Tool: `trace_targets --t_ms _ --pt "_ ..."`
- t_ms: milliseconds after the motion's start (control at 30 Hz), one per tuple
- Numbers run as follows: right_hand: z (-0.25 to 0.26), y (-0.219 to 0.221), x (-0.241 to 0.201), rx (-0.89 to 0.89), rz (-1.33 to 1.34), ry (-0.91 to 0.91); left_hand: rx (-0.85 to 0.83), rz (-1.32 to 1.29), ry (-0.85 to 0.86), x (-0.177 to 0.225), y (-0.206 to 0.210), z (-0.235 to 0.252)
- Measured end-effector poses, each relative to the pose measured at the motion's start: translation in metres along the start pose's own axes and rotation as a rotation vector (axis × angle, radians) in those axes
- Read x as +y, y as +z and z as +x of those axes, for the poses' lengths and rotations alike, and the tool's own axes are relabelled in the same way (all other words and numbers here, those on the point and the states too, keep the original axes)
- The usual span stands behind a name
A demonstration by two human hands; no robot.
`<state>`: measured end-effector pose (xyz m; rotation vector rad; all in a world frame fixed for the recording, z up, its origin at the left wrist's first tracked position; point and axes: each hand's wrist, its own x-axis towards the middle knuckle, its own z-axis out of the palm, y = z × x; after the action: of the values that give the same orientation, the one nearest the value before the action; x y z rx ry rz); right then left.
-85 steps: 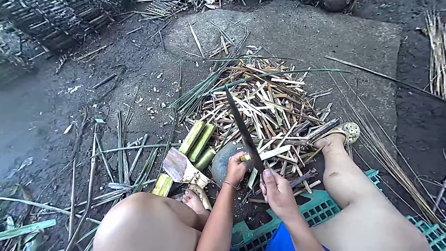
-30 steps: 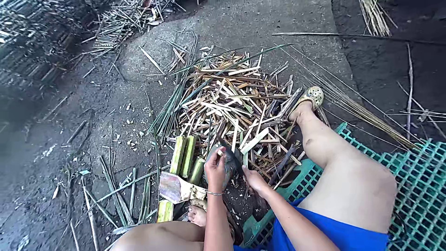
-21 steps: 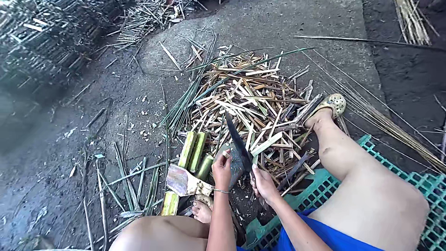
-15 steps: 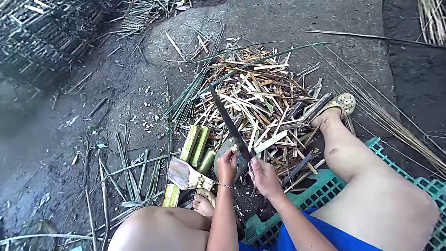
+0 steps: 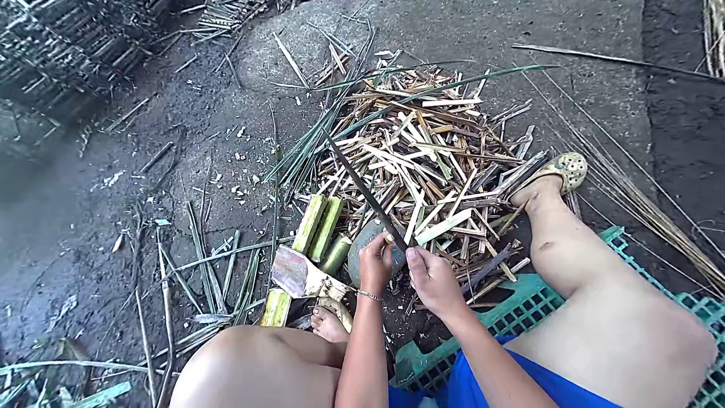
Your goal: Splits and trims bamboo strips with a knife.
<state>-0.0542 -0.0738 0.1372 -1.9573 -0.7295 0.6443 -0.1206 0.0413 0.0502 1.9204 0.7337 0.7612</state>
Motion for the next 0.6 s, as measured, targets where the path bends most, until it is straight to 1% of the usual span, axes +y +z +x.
trace_targets --t_ms 67,167,200,233,267,333,367,400,467,533,567,600 --pt "0.001 -0.002 -0.001 -0.035 0.004 0.055 -0.021 0.025 -0.026 0.0 0.0 -0.002" --pt "0.004 -0.014 -0.012 -0.01 -0.002 0.012 0.036 0.012 0.037 0.015 0.001 0.008" --pt "0.002 -0.013 -0.011 0.0 -0.013 0.007 0.039 0.013 0.03 0.017 0.001 0.008" --pt "0.001 -0.01 -0.008 -0.014 -0.015 0.035 0.004 0.024 -0.025 0.014 0.002 0.005" --pt "0.004 -0.009 -0.003 -0.048 -0.005 0.091 -0.065 0.038 -0.12 0.008 0.001 0.001" --pt "0.019 -0.009 0.0 -0.064 0.014 0.143 -0.176 0.013 -0.284 -0.005 -0.003 0.0" --pt "0.024 -0.013 -0.002 -0.065 0.026 0.152 -0.174 -0.04 -0.337 -0.01 -0.004 -0.001" --pt "0.022 -0.019 -0.005 -0.056 0.033 0.147 -0.123 -0.106 -0.365 -0.013 -0.006 -0.005" --pt "0.014 -0.026 -0.01 0.018 0.045 0.075 0.062 -0.2 -0.354 -0.017 -0.009 -0.005" --pt "0.007 -0.019 0.0 0.066 0.033 0.045 0.218 -0.306 -0.364 -0.011 -0.014 0.0" --pt "0.005 -0.011 0.011 0.037 0.028 0.085 0.275 -0.36 -0.372 -0.006 -0.017 0.002" --pt "0.006 -0.004 0.02 -0.03 0.019 0.151 0.322 -0.407 -0.368 0.0 -0.019 0.005"
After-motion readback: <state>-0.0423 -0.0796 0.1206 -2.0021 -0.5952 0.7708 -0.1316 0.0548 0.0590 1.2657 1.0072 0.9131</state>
